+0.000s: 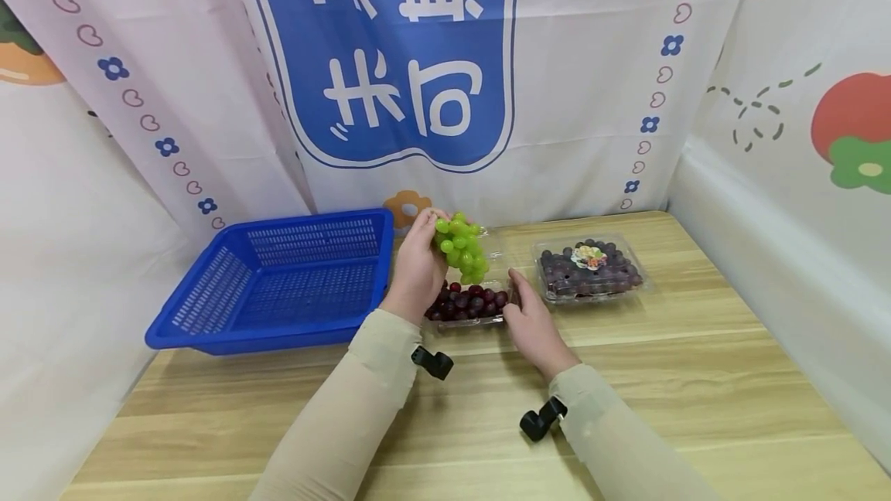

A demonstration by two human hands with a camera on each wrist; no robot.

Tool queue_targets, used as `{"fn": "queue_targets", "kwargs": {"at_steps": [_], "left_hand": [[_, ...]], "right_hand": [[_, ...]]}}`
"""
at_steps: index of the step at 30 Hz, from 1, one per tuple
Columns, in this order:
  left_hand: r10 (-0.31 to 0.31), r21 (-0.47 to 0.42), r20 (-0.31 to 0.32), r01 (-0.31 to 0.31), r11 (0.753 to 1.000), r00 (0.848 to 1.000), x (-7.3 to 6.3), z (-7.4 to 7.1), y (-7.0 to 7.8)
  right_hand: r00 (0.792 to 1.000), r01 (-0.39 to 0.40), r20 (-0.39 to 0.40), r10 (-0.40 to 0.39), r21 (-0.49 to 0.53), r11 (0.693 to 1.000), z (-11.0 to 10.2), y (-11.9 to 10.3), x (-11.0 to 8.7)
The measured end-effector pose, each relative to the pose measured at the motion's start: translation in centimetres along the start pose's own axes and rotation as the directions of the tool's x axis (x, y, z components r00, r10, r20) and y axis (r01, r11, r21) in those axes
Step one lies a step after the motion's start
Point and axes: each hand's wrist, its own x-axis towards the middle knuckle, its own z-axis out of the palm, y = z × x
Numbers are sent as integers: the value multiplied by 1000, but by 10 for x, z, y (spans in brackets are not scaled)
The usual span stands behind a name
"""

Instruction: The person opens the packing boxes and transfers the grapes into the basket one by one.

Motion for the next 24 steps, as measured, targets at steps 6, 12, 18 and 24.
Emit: {"fn": "queue_targets", "kwargs": {"at_steps": [6,12,18,24], "left_hand": [[-40,-105,-39,36,994,998,-4,4,20],[-103,-133,-66,94,987,992,-7,8,38],[-155,-145,67,163,976,986,-8,7,51],[-197,-56,86,203,978,977,-6,-1,59]], "right_hand": [[1000,7,2,-7,-8,1000,0,2,0],[1000,7,8,-7,7,1000,-1,2,0],[1000,1,10,-2,23,1000,-2,2,-1],[1000,-5,17,4,32,999,-2,0,-2]]}}
